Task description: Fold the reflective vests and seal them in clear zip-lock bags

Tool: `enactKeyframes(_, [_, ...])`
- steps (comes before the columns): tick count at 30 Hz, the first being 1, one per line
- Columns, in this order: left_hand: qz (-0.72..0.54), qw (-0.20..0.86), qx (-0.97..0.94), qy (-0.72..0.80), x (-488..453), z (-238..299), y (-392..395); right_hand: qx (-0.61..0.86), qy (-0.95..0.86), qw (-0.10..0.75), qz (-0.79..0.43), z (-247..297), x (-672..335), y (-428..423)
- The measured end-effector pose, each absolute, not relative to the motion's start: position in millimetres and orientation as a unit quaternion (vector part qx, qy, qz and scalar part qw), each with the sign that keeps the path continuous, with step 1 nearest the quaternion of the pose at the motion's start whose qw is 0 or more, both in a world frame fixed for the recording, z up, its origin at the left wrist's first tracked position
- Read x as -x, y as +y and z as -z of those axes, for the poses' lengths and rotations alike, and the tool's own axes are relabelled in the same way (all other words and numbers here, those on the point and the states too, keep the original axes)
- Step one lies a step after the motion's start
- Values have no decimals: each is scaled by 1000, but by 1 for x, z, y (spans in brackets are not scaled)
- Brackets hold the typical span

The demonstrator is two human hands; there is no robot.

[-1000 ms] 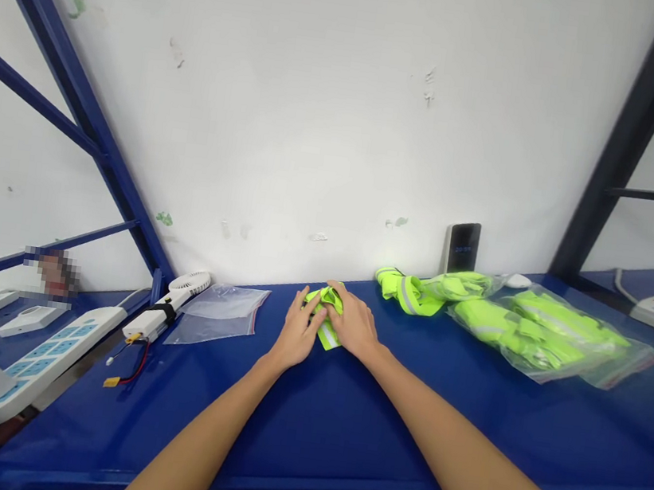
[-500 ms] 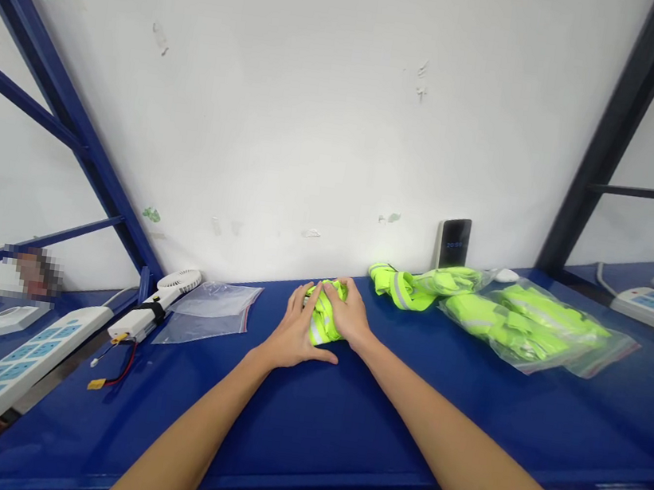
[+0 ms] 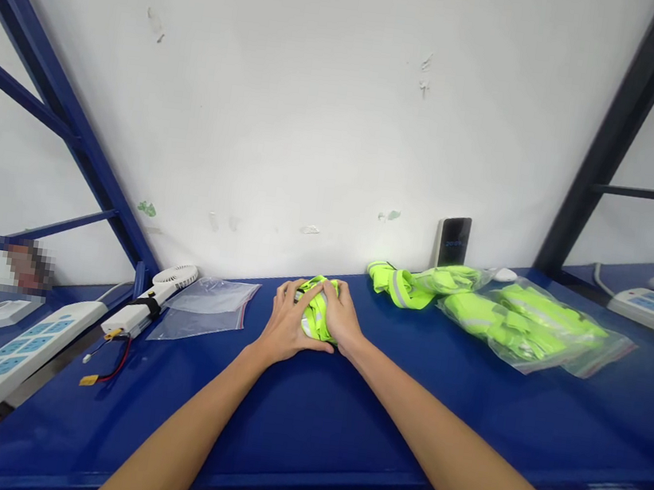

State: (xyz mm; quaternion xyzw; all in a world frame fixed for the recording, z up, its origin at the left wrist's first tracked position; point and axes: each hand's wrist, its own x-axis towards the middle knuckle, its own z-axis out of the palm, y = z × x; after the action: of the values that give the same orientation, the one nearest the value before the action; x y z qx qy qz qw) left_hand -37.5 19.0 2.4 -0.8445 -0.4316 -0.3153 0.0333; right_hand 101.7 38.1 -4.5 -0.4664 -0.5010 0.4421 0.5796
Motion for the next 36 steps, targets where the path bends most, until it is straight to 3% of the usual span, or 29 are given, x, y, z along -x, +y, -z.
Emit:
enactKeyframes(5, [309,20,848,-429,34,-2,19,428,-337,595,-591,-7,-97,34])
enactKeyframes(9, [302,13,854,-423,37,-8,16,373,-300,532,-698,-15,-104,35])
enactKeyframes(14, [389,-78,832,-387,43,-15,12,377,-428,574,-588,-9,-114,44])
enactKeyframes(18, [478,-328,731,-359,38,-8,17,361,-529,605,-473,-6,-119,49])
enactKeyframes(22, [584,-549,511,-311,31,-4,21,259,-599,567,-502,-14,-121,45])
enactKeyframes(28, [619,-664,333,-255,29,-11,15,191,-584,545,-570,-19,-121,38])
enactKeyframes(36, [616,-702,258,-246,24,-8,12,208,-622,567,-499,-10,-101,24])
